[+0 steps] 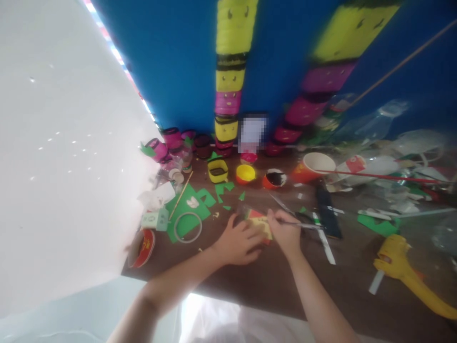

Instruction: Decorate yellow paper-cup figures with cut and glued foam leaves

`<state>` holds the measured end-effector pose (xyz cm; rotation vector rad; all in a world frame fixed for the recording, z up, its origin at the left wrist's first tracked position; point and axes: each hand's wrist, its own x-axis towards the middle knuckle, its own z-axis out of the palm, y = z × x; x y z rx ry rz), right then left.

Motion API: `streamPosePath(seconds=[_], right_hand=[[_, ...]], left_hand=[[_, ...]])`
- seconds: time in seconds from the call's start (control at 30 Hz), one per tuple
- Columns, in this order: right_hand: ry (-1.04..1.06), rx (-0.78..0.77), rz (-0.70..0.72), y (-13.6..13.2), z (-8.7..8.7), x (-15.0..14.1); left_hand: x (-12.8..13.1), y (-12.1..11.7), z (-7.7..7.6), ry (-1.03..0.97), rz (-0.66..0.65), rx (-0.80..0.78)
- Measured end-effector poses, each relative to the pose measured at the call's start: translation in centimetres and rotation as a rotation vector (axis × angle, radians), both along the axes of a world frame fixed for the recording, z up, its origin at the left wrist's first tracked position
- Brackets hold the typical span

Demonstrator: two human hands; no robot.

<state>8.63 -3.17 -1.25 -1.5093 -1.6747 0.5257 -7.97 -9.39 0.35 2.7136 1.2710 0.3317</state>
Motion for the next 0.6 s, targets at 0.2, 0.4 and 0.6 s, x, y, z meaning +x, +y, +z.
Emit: streamPosePath(seconds=[0.2, 0.4, 0.6], right_hand=[[-0.001, 0.007, -0.002, 0.04, 0.01, -0.04], [-0.001, 0.005, -0.005, 0.05, 0.13, -0.07], [0.001, -0.003, -0.014, 0.02, 0.14, -0.07]], left_hand=[[0.02, 0.02, -0.03, -0.007, 0.003, -0.021], [0.02, 0.03, 0.08, -0.015, 0.0, -0.015], [0.02, 0.0, 0.0, -0.009, 0.002, -0.011]])
